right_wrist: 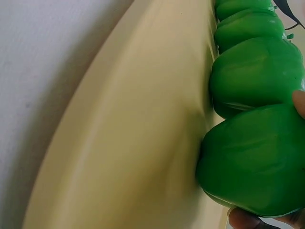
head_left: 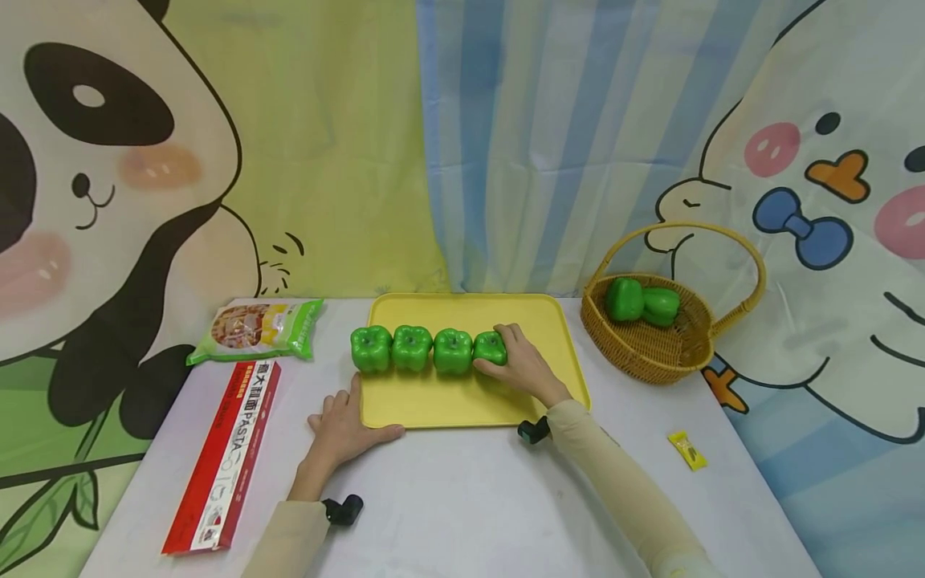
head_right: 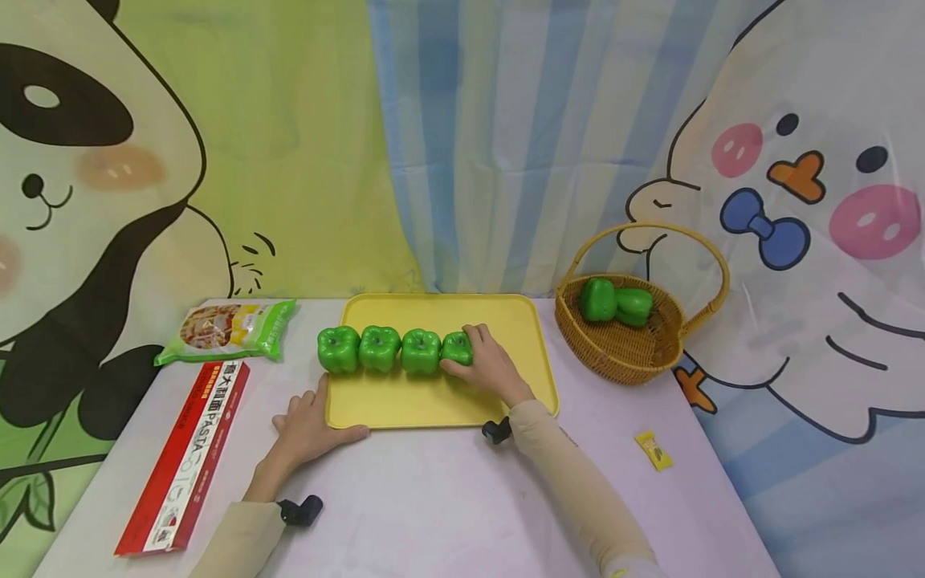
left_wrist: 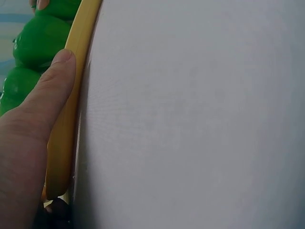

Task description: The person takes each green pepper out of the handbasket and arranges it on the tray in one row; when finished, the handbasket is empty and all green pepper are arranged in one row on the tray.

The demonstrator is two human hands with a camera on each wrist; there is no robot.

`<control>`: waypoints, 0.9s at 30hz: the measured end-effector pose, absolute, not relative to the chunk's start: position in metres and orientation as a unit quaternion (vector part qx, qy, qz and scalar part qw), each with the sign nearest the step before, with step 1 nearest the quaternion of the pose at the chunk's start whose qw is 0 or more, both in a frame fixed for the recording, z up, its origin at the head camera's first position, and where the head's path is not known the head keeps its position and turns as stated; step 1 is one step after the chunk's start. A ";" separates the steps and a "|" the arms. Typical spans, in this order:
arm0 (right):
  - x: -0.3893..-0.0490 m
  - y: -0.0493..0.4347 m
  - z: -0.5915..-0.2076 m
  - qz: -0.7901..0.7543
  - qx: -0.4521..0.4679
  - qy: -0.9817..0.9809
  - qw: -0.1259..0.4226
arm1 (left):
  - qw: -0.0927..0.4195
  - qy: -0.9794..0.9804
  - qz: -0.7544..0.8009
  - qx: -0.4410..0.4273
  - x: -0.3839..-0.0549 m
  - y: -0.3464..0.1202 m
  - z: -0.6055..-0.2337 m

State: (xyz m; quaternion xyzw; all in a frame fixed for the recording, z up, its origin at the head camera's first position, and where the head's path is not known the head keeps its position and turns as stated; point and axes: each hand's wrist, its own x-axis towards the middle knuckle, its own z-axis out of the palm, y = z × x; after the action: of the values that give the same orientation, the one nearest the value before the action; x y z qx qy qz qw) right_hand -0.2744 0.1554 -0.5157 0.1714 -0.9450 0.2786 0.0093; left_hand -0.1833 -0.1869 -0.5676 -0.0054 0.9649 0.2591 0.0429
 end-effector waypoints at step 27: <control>-0.274 0.157 -0.513 0.259 0.166 -0.951 0.010 | 0.047 0.966 0.255 -0.001 -0.184 -0.188 -0.567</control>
State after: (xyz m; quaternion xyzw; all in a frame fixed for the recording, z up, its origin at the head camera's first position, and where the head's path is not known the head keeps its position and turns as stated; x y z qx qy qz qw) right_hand -0.2740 0.1570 -0.5132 0.1661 -0.9514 0.2590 0.0101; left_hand -0.1837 -0.1878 -0.5667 -0.0006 0.9659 0.2547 0.0467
